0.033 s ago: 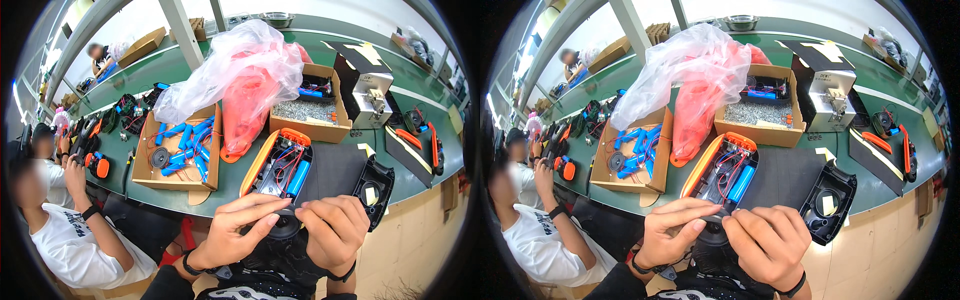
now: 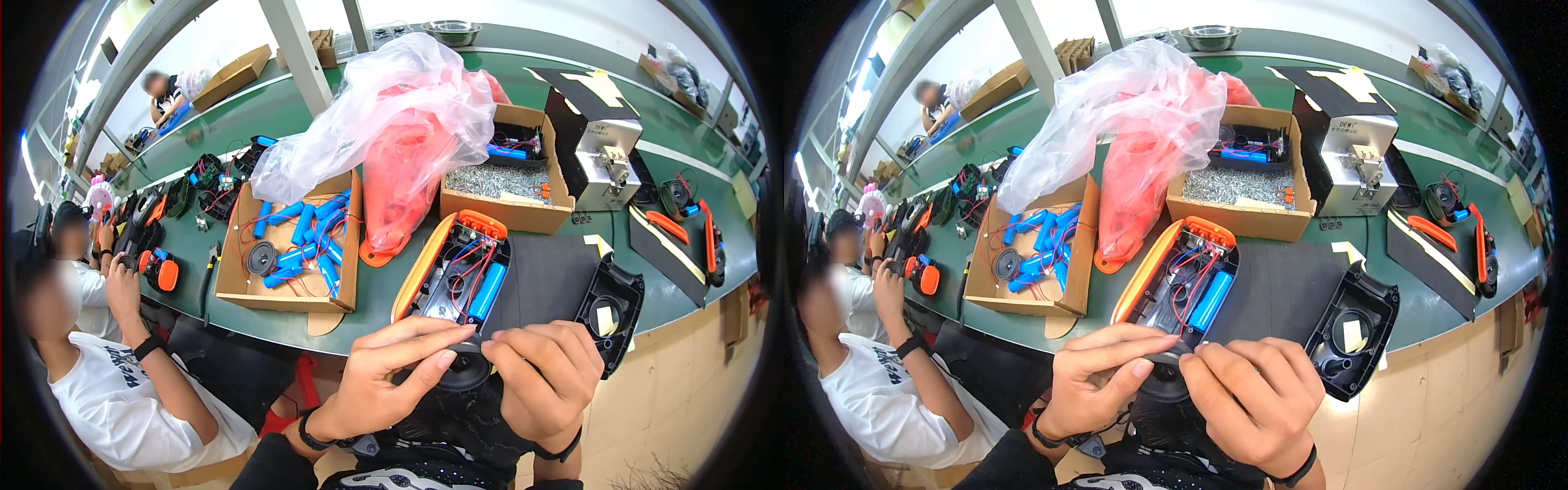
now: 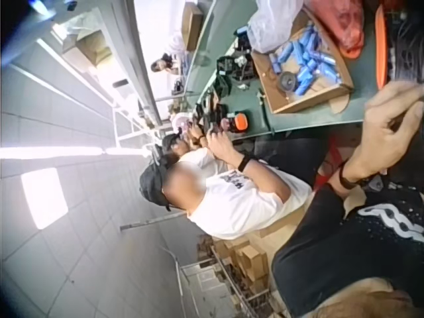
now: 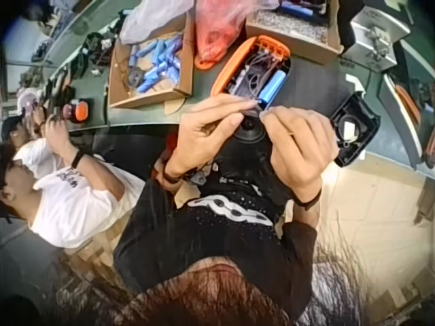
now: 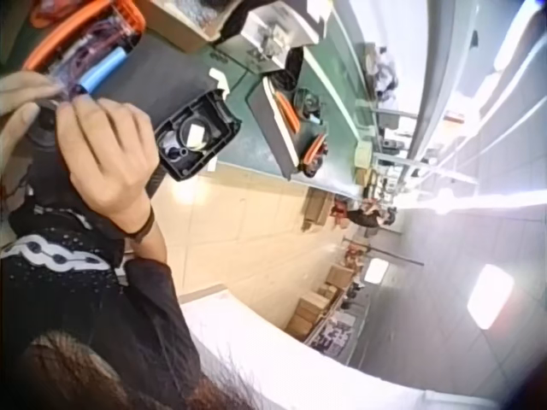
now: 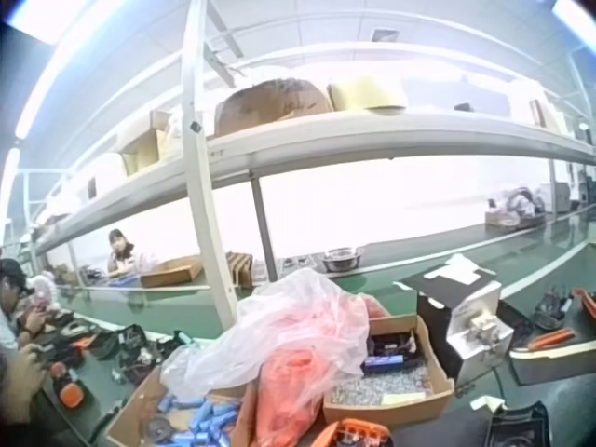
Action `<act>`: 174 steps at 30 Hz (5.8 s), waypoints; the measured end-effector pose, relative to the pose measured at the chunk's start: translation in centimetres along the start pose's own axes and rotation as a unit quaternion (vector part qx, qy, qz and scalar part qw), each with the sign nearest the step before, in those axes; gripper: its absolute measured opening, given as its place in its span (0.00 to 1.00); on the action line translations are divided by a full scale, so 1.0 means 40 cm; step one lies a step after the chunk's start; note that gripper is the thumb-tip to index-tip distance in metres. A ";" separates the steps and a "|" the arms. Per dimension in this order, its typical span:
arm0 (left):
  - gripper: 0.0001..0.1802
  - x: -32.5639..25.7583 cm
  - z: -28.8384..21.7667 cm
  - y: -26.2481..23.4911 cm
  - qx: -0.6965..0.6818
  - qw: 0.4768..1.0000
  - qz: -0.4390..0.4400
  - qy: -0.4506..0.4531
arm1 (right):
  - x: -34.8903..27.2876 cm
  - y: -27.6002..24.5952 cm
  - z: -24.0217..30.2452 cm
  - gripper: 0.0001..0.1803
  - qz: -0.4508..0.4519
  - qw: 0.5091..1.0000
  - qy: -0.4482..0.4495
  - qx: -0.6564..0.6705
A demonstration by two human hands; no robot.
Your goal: The person assembles an electronic device by hand, placing a speaker into a housing, applying adhesive tape, and connecting wires to a battery pack. They handle a red strap and fit the device's casing together.
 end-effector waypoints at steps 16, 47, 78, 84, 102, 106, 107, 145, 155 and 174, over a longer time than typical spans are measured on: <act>0.14 -0.005 0.002 0.013 -0.012 1.000 0.017 0.000 | -0.001 -0.012 0.011 0.11 0.035 0.999 0.005 -0.017; 0.18 -0.010 -0.031 0.035 0.019 0.995 0.084 0.048 | -0.101 0.014 -0.032 0.10 -0.049 0.929 0.258 0.262; 0.17 0.001 -0.036 0.050 0.089 0.995 0.046 0.030 | -0.043 -0.011 -0.040 0.18 0.033 0.984 0.115 0.130; 0.20 0.003 -0.032 0.063 0.029 0.997 0.076 -0.017 | -0.076 -0.015 -0.075 0.20 0.043 0.955 0.194 0.222; 0.30 0.009 -0.038 0.101 -0.034 0.994 0.103 -0.006 | -0.129 -0.008 -0.112 0.13 -0.005 0.926 0.294 0.239; 0.20 0.010 -0.044 0.018 0.018 0.998 -0.054 0.035 | -0.102 -0.023 -0.106 0.10 -0.018 0.953 0.267 0.142; 0.16 -0.008 -0.022 -0.013 0.016 0.994 -0.106 0.020 | -0.117 -0.025 -0.118 0.10 -0.017 0.945 0.297 0.138; 0.10 0.145 -0.321 0.298 0.222 0.837 0.427 0.261 | -0.287 -0.321 -0.879 0.09 0.059 0.897 0.426 -0.101; 0.17 0.514 -0.064 0.691 0.446 0.750 0.436 0.219 | -0.293 -0.275 -1.007 0.08 0.188 0.851 0.474 -0.126; 0.29 0.604 0.131 0.815 0.368 0.812 0.347 0.291 | -0.288 -0.268 -1.058 0.12 0.236 0.805 0.544 0.030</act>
Point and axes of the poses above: each hand's wrist, its own x-axis towards the middle knuckle, its own y-axis out of the palm, z = x × y, the point moved 7 cm from there along x, towards the middle knuckle, and after that the axes turned 2 degrees about z, right-handed, at the moved point
